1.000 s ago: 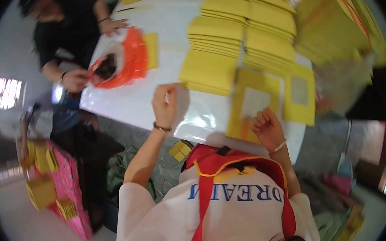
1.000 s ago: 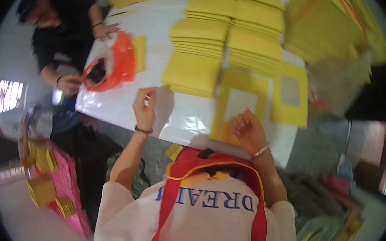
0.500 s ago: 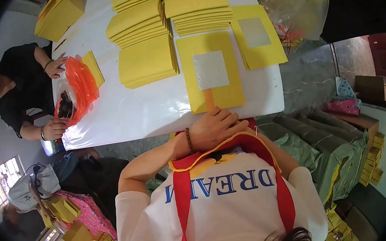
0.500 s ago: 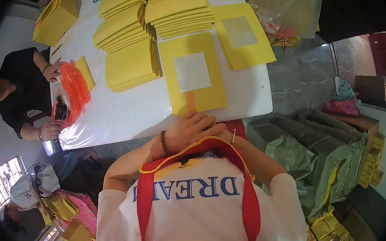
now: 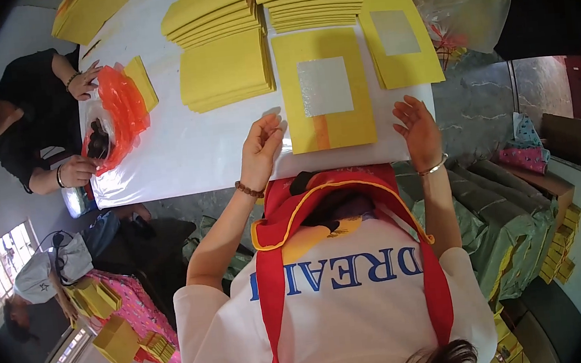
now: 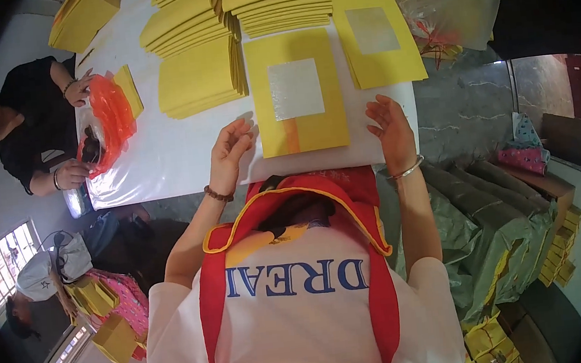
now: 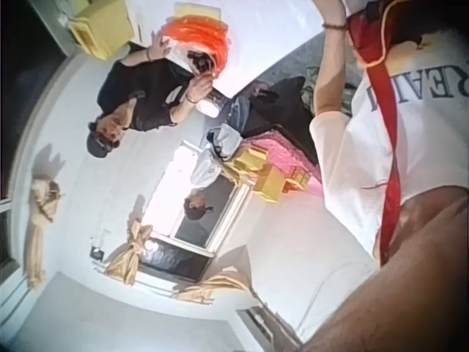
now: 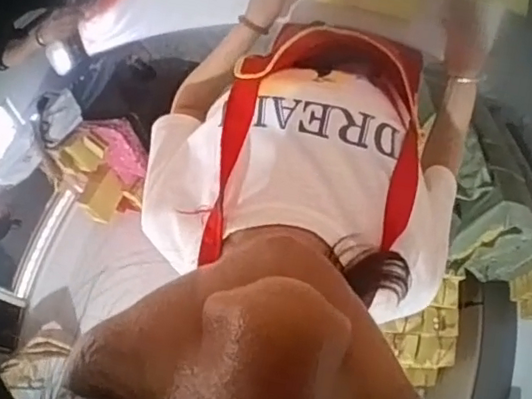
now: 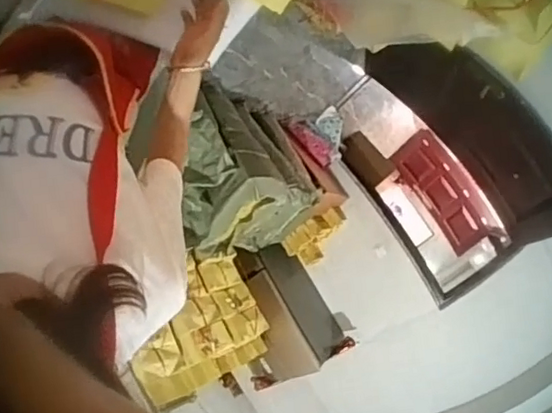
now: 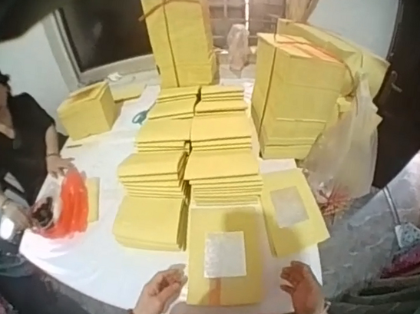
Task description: Manually folding yellow paper sheets into packets and inserting silver foil squares.
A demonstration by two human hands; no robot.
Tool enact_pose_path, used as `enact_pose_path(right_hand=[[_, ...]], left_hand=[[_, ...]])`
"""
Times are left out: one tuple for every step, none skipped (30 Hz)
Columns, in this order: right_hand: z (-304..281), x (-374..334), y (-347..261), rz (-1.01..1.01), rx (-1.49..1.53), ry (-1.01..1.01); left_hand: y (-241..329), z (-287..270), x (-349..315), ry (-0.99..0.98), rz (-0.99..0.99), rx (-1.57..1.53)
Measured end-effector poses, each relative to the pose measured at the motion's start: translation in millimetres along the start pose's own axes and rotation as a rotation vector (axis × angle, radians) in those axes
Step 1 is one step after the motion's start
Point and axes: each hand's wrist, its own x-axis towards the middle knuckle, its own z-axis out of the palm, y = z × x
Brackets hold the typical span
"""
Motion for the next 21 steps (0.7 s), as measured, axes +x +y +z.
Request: enact_pose_path(right_hand=[[2,0,3,0.002,-0.063,0.061],[3,0,6,0.002,-0.064,0.060],[5,0,10,0.009,-0.111,0.067],[7,0,14,0.015,-0.157,0.073],[9,-1,17,0.015,-0.158,0.071],[11,-1,19,0.032,-0.193,0.045],[13,-1,20,0.049,-0.228,0.019],[15,-2,22,0.048,-0.228,0.018],[17,-2,23,0.029,-0.261,0.009],[18,-2,24,0.011,-0.293,0.000],[17,0,26,0.010,-0.293,-0.001],[15,3,31,-0.001,-0.254,-0.014],[13,4,33,-0.011,-0.215,-0.028],[16,4,32,-0.012,-0.216,-0.032],[21,2,29,0.013,-0.213,-0.039],[25,1,27,0.039,-0.210,-0.047],[26,0,25,0.039,-0.211,-0.051],[28,-1,23,0.050,-0.194,-0.059],[28,-2,22,0.061,-0.177,-0.068],[28,-1,23,0.061,-0.178,-0.071],[26,0,24,0.059,-0.191,-0.072]], left_hand=[[0,3,0,0.003,-0.029,-0.083],[-1,5,1,0.004,-0.029,-0.084],[-1,6,2,-0.010,-0.070,-0.132],[-2,8,3,-0.026,-0.110,-0.180],[-4,10,4,-0.024,-0.109,-0.181],[-7,12,6,-0.014,-0.077,-0.153],[-9,14,7,-0.004,-0.045,-0.124],[-12,15,8,-0.003,-0.043,-0.125],[-14,16,8,0.005,-0.035,-0.120],[-16,17,9,0.014,-0.027,-0.116],[-16,19,9,0.014,-0.026,-0.116],[-15,21,9,0.004,-0.027,-0.132],[-14,22,9,-0.007,-0.027,-0.148],[-13,24,9,-0.004,-0.025,-0.148],[-13,25,8,0.003,-0.020,-0.151],[-13,25,7,0.010,-0.015,-0.153],[-14,25,7,0.014,-0.014,-0.154],[-17,24,8,0.016,-0.018,-0.150],[-19,23,9,0.019,-0.023,-0.146],[-20,22,10,0.022,-0.022,-0.147],[-21,21,11,0.018,-0.035,-0.142]])
